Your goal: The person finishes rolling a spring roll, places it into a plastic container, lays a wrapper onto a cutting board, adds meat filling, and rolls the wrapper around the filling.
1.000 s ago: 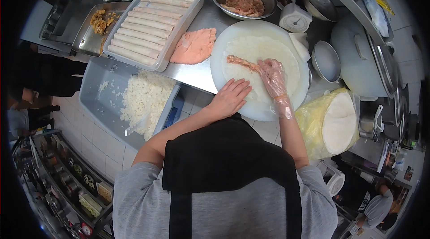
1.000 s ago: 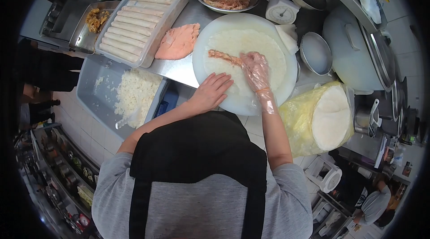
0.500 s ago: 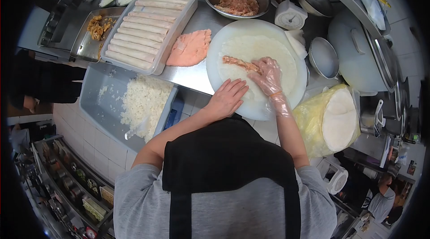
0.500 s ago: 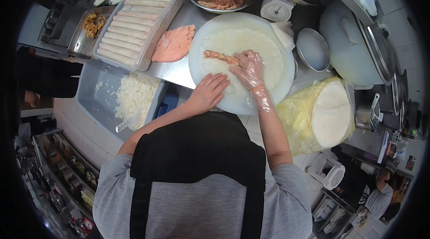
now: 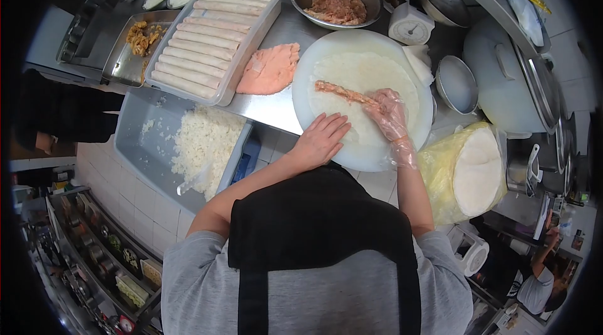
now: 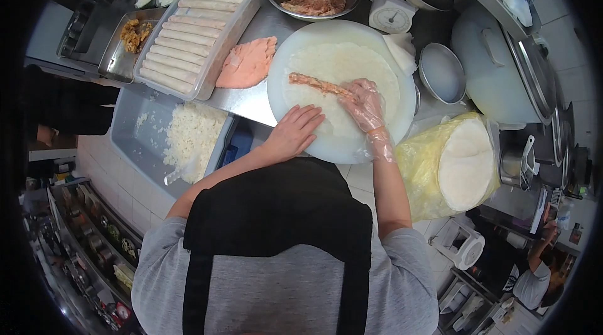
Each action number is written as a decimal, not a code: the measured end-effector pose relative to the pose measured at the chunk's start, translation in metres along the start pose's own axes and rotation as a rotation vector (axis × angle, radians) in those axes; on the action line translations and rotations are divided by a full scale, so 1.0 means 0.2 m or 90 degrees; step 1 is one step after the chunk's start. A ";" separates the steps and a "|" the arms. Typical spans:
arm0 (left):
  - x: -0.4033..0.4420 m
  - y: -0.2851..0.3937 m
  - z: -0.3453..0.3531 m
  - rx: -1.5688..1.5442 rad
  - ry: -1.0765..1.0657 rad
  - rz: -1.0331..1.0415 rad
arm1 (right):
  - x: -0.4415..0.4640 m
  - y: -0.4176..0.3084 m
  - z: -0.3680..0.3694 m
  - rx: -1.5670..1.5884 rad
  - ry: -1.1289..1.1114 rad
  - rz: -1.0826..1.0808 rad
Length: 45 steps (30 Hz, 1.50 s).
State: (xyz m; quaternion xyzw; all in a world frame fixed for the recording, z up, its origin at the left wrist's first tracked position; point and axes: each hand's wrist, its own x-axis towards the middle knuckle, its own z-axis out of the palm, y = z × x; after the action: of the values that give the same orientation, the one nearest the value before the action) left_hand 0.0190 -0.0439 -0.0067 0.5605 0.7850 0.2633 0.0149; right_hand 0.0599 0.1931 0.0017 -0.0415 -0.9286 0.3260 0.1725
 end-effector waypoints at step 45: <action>-0.01 0.01 0.00 -0.012 -0.010 -0.007 | -0.09 0.03 -0.08 -0.028 0.039 0.011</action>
State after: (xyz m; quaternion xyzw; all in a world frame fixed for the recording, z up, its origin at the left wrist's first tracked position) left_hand 0.0203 -0.0447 -0.0064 0.5581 0.7855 0.2660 0.0280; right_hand 0.0820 0.2041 0.0031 -0.0635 -0.9293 0.3057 0.1973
